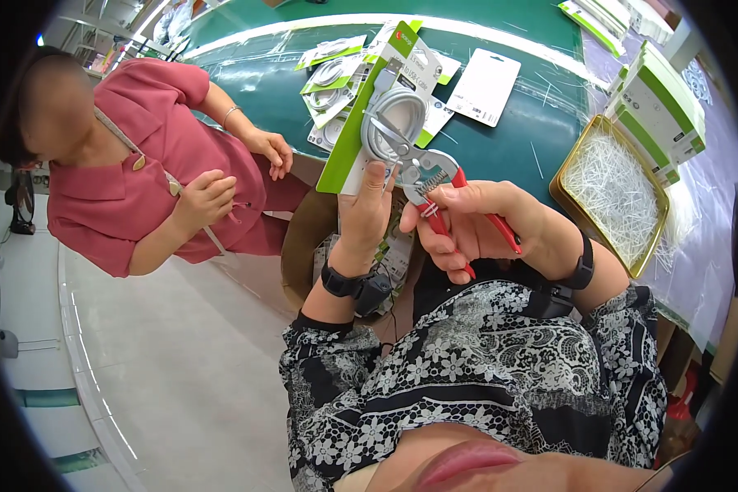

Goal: The person picks up packaged USB cables and uses shears to cut the plastic ties securing them to the cardboard. They then pull the cut ties out by hand and place the separated cables into a pile on the table.

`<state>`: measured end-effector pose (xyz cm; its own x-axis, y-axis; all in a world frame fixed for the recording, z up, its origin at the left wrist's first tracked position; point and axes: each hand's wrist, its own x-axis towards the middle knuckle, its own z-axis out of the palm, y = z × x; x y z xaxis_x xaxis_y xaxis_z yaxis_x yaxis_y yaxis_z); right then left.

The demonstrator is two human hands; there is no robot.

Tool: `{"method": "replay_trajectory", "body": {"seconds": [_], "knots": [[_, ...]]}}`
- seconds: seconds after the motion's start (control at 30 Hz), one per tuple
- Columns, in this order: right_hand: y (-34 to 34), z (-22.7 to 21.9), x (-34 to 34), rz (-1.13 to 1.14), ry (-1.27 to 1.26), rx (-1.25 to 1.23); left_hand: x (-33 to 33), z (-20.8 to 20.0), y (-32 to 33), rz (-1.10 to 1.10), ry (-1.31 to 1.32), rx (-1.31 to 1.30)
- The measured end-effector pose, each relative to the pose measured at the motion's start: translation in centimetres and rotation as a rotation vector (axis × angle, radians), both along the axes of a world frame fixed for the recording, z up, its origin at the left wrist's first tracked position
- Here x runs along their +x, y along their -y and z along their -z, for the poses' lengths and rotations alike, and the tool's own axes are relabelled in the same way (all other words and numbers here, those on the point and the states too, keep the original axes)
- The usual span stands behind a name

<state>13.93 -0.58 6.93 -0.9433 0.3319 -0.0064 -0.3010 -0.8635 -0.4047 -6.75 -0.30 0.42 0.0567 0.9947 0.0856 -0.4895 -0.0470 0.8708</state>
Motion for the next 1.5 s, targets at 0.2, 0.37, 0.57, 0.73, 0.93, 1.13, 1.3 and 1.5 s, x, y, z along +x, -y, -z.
{"method": "replay_trajectory", "body": {"seconds": [0.2,0.37,0.57,0.73,0.93,1.13,1.3,1.5], "knots": [[-0.2,-0.6,0.3,-0.037,0.004,-0.018,-1.0,-0.1,-0.5,-0.005,-0.12,0.136],[-1.1,0.0,1.2,-0.166,-0.006,-0.075,-3.7,0.4,-0.9,-0.019,-0.37,0.329],[1.1,-1.1,0.9,-0.014,0.226,0.299,-2.2,-1.8,-1.2,-0.115,-0.005,-0.018],[-3.7,7.0,-5.3,0.785,0.368,0.63,0.6,6.1,-4.9,-0.23,-0.429,0.109],[-7.8,13.5,-3.1,0.821,0.365,0.555,-2.4,8.6,-9.6,-0.188,0.693,-0.057],[-6.7,14.0,-2.7,0.825,0.26,0.482,-1.2,7.2,-8.5,-0.187,0.606,-0.108],[-7.0,12.4,-1.6,0.954,0.265,0.581,-1.6,8.2,-9.2,-0.243,0.582,-0.097],[-6.9,9.5,0.5,1.047,0.217,0.624,-4.2,8.5,-11.1,-0.317,0.617,-0.087]]}}
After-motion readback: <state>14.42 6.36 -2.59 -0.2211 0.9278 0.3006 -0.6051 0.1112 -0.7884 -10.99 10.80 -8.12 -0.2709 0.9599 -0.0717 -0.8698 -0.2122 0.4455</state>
